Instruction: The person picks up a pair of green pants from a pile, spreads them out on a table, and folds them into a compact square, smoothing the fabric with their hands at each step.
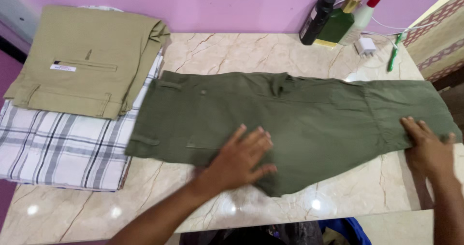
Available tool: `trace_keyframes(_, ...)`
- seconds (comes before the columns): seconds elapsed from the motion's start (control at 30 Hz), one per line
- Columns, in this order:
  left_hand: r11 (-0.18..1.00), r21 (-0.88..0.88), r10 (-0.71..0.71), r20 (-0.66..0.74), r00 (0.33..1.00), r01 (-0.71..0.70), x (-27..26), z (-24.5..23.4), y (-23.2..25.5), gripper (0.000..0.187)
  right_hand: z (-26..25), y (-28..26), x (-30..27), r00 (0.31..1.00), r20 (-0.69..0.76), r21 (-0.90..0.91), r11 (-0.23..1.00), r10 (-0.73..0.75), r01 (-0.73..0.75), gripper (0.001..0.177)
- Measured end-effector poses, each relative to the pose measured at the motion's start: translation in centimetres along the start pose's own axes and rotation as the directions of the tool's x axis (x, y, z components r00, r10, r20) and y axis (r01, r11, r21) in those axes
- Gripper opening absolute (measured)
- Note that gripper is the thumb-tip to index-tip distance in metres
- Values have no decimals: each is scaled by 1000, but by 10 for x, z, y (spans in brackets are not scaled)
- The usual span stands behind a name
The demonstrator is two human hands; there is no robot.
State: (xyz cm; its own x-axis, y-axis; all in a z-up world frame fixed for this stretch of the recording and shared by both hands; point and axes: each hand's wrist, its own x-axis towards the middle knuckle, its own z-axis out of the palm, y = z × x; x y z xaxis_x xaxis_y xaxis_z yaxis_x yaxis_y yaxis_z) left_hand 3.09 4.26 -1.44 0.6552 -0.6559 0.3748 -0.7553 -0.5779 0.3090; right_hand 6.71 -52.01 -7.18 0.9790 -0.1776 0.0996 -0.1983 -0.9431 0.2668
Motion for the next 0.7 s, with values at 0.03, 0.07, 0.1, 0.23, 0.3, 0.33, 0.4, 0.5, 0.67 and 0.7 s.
trace_keyframes(0.03,998,25,-62,-47,997,63,1,-6,-13,69,-1,11,9,996,73,-63,997,41,-36,89)
trace_keyframes(0.07,991,47,-122,-96,988,127,2,-12,-26,68,-6,16,15,988,157,-74,997,5,7,92)
trace_keyframes(0.1,979,68,-183,-89,979,190,4,-18,-40,67,-14,13,19,970,241,-81,996,-29,50,94)
trace_keyframes(0.23,925,140,-355,-12,935,353,-3,-28,-69,71,-92,-82,4,883,44,403,817,-467,412,90)
trace_keyframes(0.3,913,187,-373,18,928,363,-5,-23,-70,76,-128,-183,-14,708,-375,462,541,-598,702,71)
trace_keyframes(0.33,910,218,-366,15,931,354,-7,-17,-67,79,-143,-235,-25,795,-185,530,623,-577,575,68)
trace_keyframes(0.4,901,267,-360,20,933,342,-11,-12,-66,81,-166,-315,-55,489,-550,325,365,-677,872,65)
trace_keyframes(0.5,888,291,-385,50,922,355,-14,-16,-69,81,-180,-364,-82,583,-417,488,370,-697,791,75)
trace_keyframes(0.67,874,259,-452,123,884,411,-17,-24,-67,88,-147,-308,-57,782,-255,477,629,-569,613,72)
trace_keyframes(0.7,873,262,-455,132,881,411,-16,-25,-68,88,-137,-288,-49,815,-262,469,670,-517,576,73)
